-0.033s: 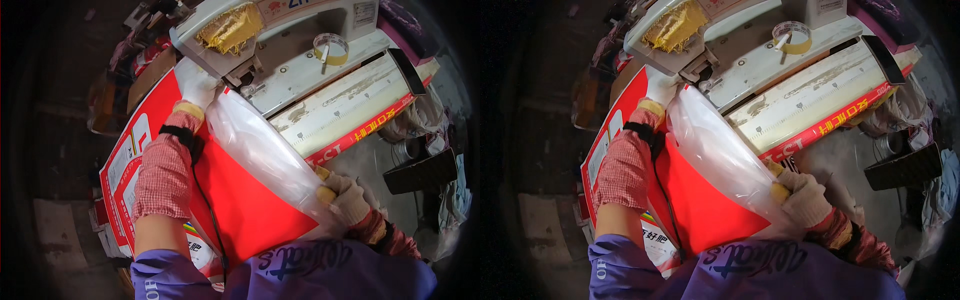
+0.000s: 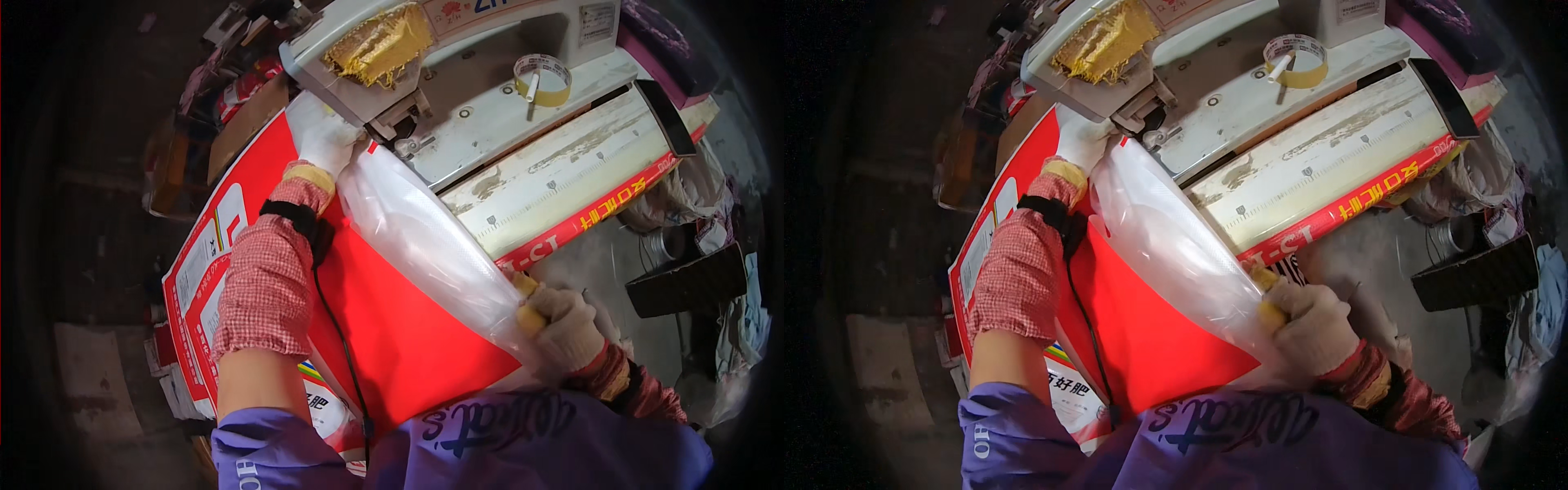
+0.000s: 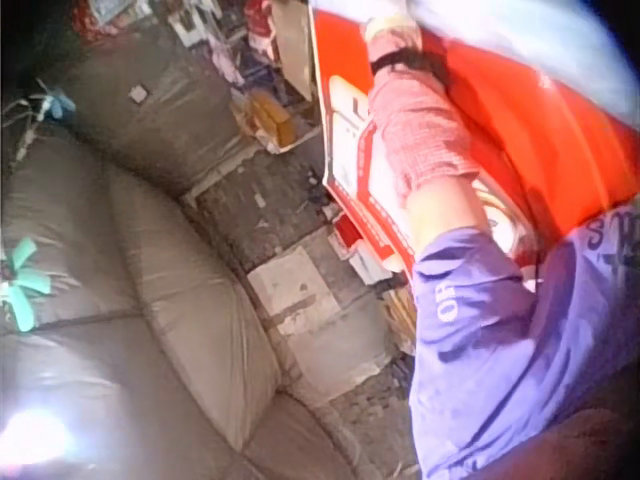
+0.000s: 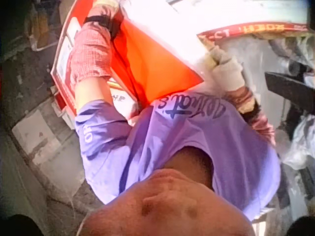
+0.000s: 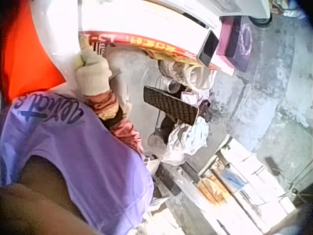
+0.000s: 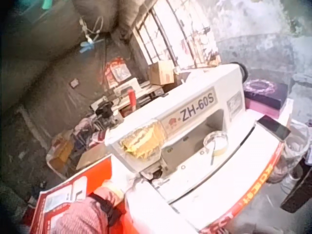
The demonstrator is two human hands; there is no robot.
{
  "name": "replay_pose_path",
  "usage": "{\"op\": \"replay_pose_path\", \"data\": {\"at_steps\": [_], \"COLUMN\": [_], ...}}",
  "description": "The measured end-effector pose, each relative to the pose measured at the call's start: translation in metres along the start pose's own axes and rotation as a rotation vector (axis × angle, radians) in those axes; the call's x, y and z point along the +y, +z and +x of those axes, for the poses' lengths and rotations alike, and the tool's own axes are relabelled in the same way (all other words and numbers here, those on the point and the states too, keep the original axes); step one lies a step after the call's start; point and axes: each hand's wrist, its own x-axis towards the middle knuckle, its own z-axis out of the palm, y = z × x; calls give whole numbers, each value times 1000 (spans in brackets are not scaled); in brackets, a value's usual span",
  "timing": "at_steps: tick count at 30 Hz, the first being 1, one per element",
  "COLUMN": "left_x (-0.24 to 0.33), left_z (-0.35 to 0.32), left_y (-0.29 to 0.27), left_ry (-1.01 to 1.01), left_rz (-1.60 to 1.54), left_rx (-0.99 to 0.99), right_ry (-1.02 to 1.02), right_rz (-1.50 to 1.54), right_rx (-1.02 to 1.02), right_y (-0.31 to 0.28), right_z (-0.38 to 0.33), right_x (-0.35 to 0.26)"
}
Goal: The person is using an industrial machine to seal plastic bags.
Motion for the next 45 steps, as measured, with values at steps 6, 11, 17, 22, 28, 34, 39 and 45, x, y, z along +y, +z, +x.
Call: {"op": "replay_pose_path", "data": {"at_steps": [6,11,17,22,28,34,39,45], "left_x": [31,25,-25,-59,32,193,201,167], "left_z": [-10,3,58,77,54,58,54,52], "left_y": [-40,-20,-42,-91,-151,-208,-183,-221], "left_ry": [-155,-170,-445,-320,-124,318,387,240], "left_rz": [-156,-282,86,431,432,54,-19,3], "left_rx": [-315,-289,-376,-215,-650,-652,-1390,-1802], "right_ry": [-17,2,-690,-324,-516,-714,-602,-250], "right_rz": [-549,-969,-724,-1129,-977,-1182,-973,-467], "right_rx": [-207,-361,153,-96,-293,-677,-569,-628], "right_y": [-8,5,37,57,32,12,18,11], "right_z": [5,7,98,195,241,275,251,242], "right_x": [-5,-16,-20,-81,-53,-48,-59,-50]}}
